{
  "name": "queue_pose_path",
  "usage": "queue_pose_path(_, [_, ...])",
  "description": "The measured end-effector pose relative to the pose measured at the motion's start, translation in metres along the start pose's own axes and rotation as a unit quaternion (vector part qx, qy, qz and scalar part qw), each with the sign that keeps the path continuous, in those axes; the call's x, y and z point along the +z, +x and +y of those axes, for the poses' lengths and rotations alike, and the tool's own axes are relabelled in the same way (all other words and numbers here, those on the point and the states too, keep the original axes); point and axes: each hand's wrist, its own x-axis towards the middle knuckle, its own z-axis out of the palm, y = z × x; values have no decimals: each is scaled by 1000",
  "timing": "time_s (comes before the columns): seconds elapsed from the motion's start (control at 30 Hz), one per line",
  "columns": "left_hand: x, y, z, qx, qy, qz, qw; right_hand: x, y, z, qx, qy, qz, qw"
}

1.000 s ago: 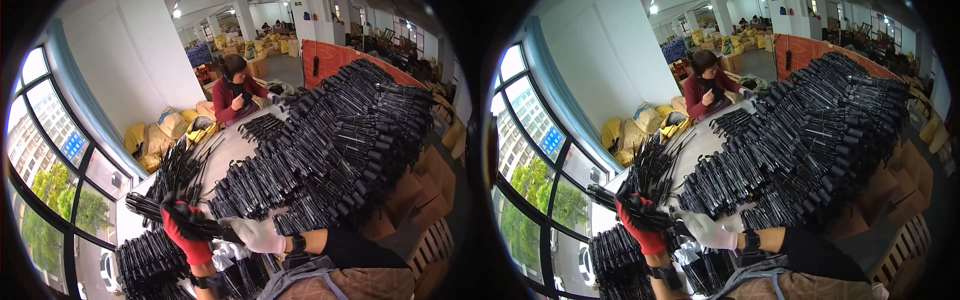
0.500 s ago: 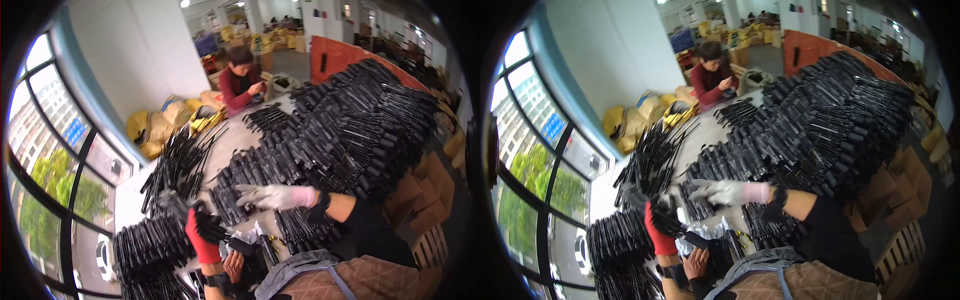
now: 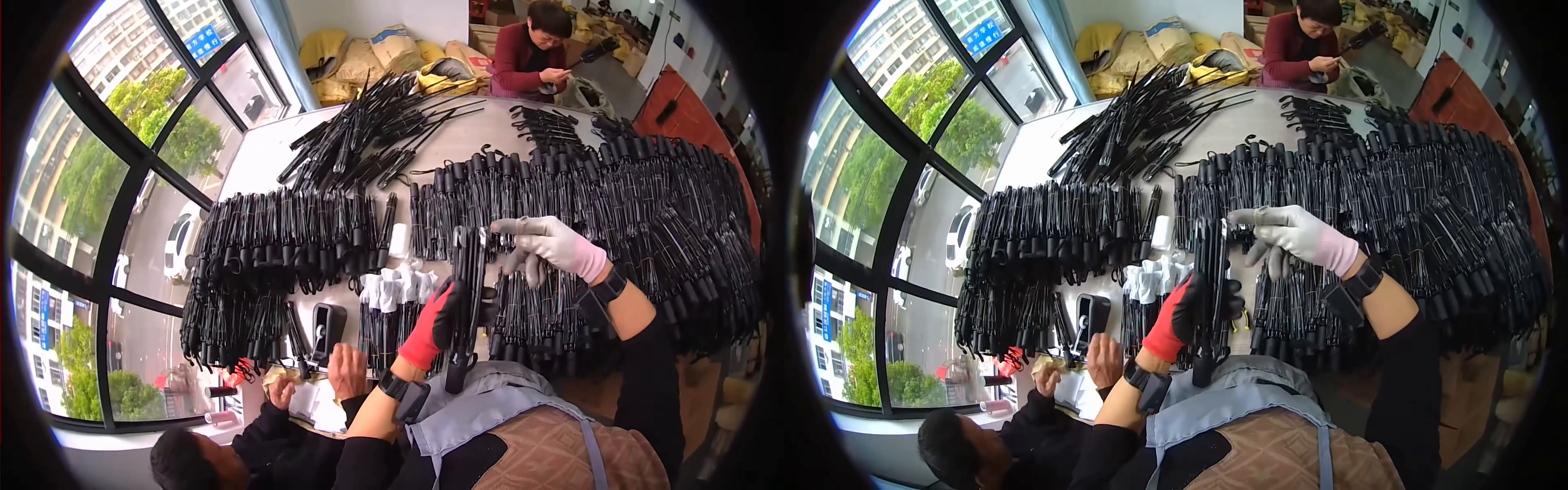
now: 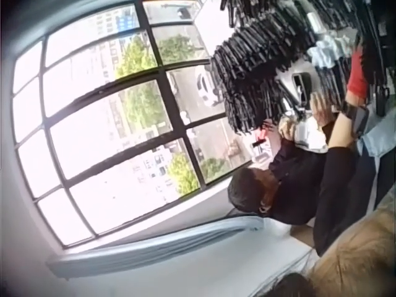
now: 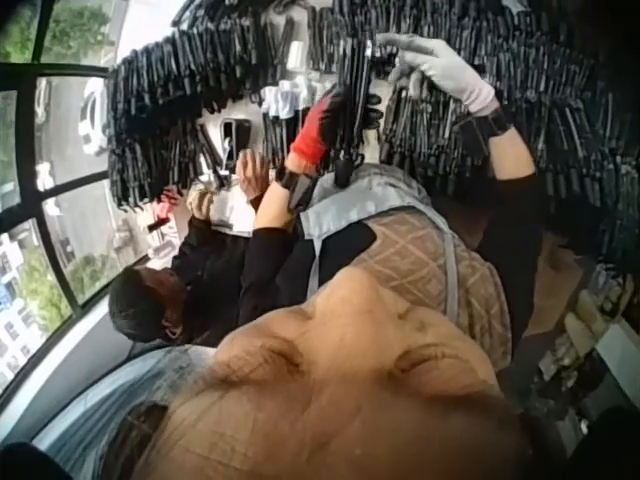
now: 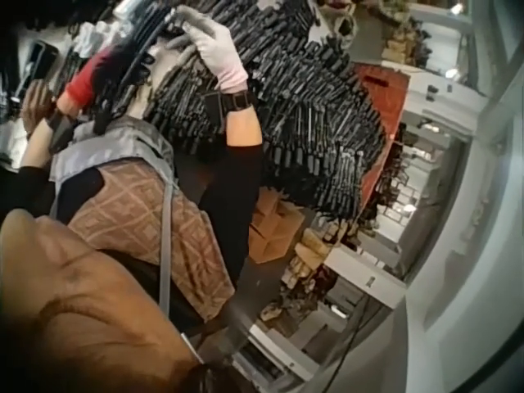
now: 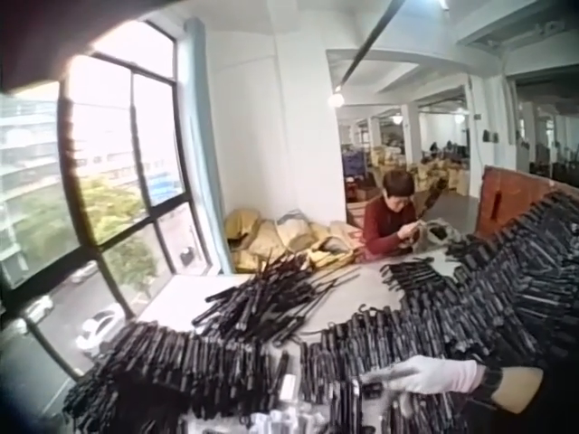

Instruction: Slide white protective sleeves onto black rod components at a manufacturing workbench.

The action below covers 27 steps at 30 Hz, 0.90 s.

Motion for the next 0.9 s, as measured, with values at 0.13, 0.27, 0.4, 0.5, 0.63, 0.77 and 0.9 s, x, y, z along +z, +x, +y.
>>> queue_pose_path(0.13, [-28,-14,-4,4,157,-14,988,22,2,-18,37,-106,6,994])
queue_pose_path(0.27, [-15,-19,5,10,107,8,994,27,2,-31,14,-185,17,983])
queue_pose_path(0.4, [17,-27,11,18,141,29,989,39,18,-15,-147,-395,27,906])
queue_pose_path(0.5, [14,-22,7,25,201,34,979,44,24,-11,-168,-398,57,900])
queue_pose_path(0.63, [3,-17,9,73,323,58,942,37,23,-36,-164,-548,78,817])
queue_pose_path(0.77, [4,-11,10,115,407,53,904,50,27,-49,-115,-686,33,718])
queue_pose_path(0.9, [8,-10,12,39,306,48,950,39,31,-44,-100,-677,13,729])
